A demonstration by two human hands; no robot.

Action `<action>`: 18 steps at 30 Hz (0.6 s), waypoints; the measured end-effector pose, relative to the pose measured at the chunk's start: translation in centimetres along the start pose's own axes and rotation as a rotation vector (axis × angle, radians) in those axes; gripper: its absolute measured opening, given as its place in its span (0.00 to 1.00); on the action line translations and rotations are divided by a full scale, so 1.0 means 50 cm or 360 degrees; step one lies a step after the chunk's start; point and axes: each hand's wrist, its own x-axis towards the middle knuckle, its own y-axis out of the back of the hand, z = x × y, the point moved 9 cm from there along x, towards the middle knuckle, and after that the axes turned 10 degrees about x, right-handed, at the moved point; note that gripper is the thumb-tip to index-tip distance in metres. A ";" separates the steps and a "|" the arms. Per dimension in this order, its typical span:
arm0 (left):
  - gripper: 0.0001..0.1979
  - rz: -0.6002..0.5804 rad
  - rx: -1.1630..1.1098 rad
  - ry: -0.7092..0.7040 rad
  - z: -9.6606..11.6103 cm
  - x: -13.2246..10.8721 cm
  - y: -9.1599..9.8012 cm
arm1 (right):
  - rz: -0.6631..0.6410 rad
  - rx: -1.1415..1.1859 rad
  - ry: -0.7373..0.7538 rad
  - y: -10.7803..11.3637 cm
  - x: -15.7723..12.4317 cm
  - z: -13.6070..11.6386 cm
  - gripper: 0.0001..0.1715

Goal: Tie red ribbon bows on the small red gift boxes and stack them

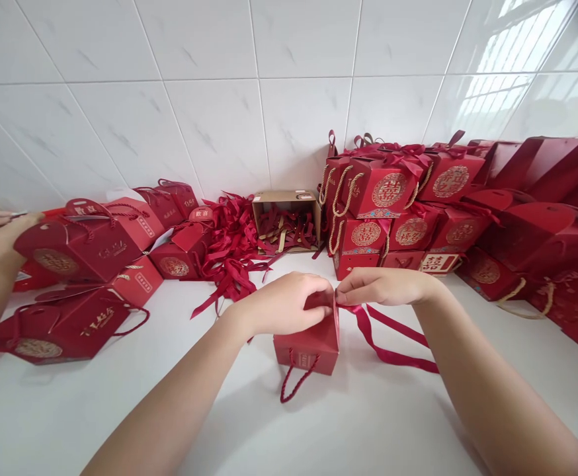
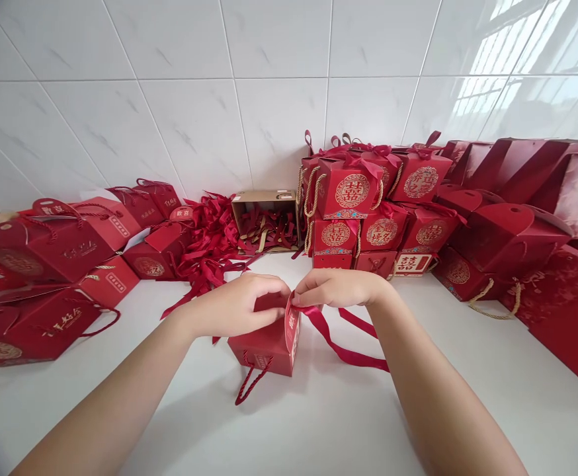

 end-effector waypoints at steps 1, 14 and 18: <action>0.10 -0.0002 -0.0029 0.0006 -0.001 0.000 0.000 | -0.0003 -0.0007 -0.0007 -0.001 -0.001 0.000 0.19; 0.11 -0.0014 -0.0272 -0.0001 -0.007 -0.002 0.001 | -0.0088 0.0041 0.0097 -0.014 -0.010 -0.019 0.18; 0.11 -0.0024 -0.0268 -0.0021 -0.008 0.000 0.001 | -0.0075 0.0029 0.0051 -0.011 -0.006 -0.009 0.18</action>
